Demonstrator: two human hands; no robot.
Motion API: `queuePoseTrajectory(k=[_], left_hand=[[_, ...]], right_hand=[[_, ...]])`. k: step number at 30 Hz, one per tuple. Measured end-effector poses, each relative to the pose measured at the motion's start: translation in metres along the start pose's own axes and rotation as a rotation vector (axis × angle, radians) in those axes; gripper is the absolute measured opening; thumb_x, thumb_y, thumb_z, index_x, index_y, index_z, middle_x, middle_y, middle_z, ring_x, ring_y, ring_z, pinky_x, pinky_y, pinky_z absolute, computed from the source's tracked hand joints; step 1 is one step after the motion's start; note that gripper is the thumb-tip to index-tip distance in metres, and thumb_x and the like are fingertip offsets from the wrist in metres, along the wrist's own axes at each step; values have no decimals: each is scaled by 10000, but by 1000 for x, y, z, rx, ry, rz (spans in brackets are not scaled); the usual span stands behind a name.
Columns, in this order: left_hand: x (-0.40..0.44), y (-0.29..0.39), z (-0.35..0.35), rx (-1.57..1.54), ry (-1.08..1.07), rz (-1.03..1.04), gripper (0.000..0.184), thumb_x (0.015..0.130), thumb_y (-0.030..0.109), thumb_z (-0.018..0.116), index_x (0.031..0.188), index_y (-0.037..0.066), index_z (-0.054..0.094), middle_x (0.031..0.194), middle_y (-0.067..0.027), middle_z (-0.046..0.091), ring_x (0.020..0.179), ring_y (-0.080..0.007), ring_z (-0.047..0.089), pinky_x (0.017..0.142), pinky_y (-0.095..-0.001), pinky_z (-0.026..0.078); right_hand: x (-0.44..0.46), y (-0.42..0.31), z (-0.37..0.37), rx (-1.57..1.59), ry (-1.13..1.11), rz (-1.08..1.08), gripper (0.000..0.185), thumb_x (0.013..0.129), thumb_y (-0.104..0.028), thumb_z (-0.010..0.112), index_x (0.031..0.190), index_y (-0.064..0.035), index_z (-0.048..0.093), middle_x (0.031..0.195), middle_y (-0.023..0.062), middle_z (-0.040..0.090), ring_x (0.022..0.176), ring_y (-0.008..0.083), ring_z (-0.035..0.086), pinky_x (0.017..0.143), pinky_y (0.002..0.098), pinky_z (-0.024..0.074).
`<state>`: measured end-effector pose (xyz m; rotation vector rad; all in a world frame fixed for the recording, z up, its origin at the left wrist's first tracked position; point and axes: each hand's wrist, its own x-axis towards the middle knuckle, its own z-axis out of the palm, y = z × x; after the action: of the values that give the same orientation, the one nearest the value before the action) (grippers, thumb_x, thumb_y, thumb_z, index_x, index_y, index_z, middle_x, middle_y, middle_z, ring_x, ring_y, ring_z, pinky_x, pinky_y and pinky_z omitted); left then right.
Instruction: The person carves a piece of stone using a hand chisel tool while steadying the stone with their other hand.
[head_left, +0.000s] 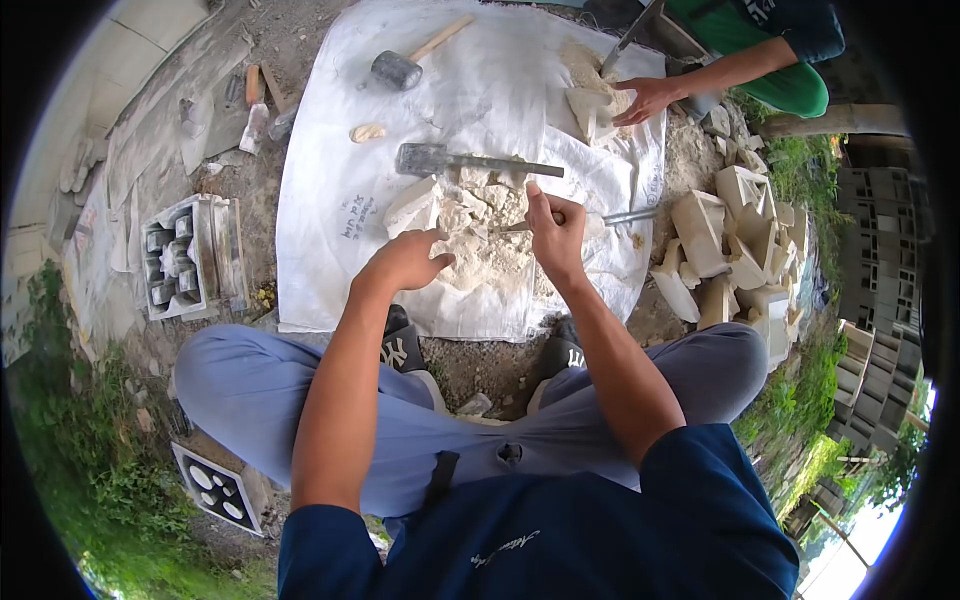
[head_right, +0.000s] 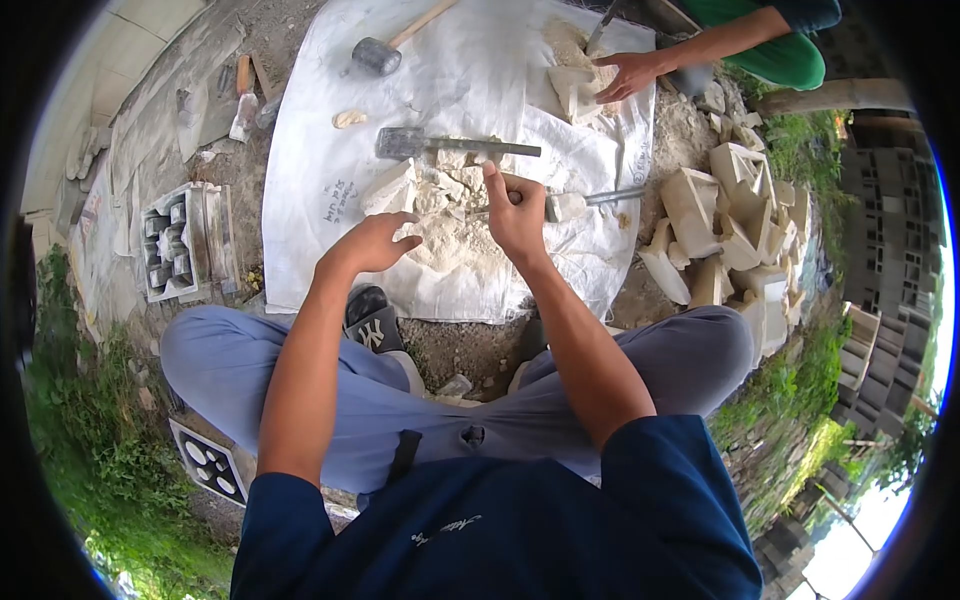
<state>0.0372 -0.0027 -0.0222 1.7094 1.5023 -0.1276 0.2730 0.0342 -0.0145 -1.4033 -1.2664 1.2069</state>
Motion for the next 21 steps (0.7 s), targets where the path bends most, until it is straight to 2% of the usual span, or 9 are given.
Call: queuePoseTrajectory(k=[4,7,8,10,14,16,18,19,21], left_hand=[[-1,2,-2,-43,13,-14,493,970,406,599,1366,114,571,1280,-225,626,1180,-385,598,1003,-438,469],[-3,2,-3,-59,36,15,499,971,414,596,1371,116,565,1274,-226,629,1175,-390,600,1002,-439,472],[-1,-2,1,-40,27,16,503,975,418,590,1375,114,559,1272,-228,629,1178,-389,599,1004,-439,471],[4,0,-1,-11,16,27,507,979,423,585,1379,113,553,1271,-230,629,1180,-389,597,1006,-438,470],[1,4,-4,-46,0,-8,510,974,420,592,1379,112,556,1290,-230,619,1205,-387,582,1016,-438,464],[-3,4,-7,-75,33,-9,510,971,421,595,1375,111,560,1293,-229,617,1211,-387,578,1016,-440,464],[-5,7,-9,-61,-3,-10,508,972,423,595,1368,108,563,1289,-228,619,1208,-387,578,1012,-443,465],[-2,5,-4,-60,-4,-5,508,972,423,595,1368,108,563,1289,-228,619,1208,-387,578,1012,-443,465],[5,-6,5,-22,29,27,508,973,429,592,1367,110,561,1275,-229,625,1200,-388,581,1008,-444,466]], right_hand=[[-11,-36,2,120,34,-100,557,1029,-276,584,559,-34,409,539,-83,304,537,33,229,472,305,148],[-11,5,0,37,19,-81,549,1034,-274,574,568,-27,423,541,-85,313,538,28,233,469,294,155],[-9,25,-2,-55,-22,-165,545,1042,-252,564,566,-55,386,546,-47,340,530,60,259,490,288,199],[-1,7,0,54,2,0,550,1039,-259,568,561,-61,379,546,-47,334,526,61,262,487,291,201],[-9,-51,-2,109,62,-90,556,1037,-241,569,543,-52,399,531,-54,329,519,58,254,484,289,199],[-11,-43,-4,61,55,-94,550,1039,-256,565,556,-49,403,533,-54,328,519,57,256,482,286,196],[-8,-1,2,-50,73,-40,550,1036,-289,566,569,-34,424,526,-84,305,514,32,242,457,293,164],[-3,32,1,-89,7,-181,551,1038,-304,560,582,-26,425,522,-77,294,517,39,244,458,296,170],[-3,7,5,-77,4,-78,556,1045,-314,544,586,-25,420,524,-63,286,516,49,242,454,306,180]])
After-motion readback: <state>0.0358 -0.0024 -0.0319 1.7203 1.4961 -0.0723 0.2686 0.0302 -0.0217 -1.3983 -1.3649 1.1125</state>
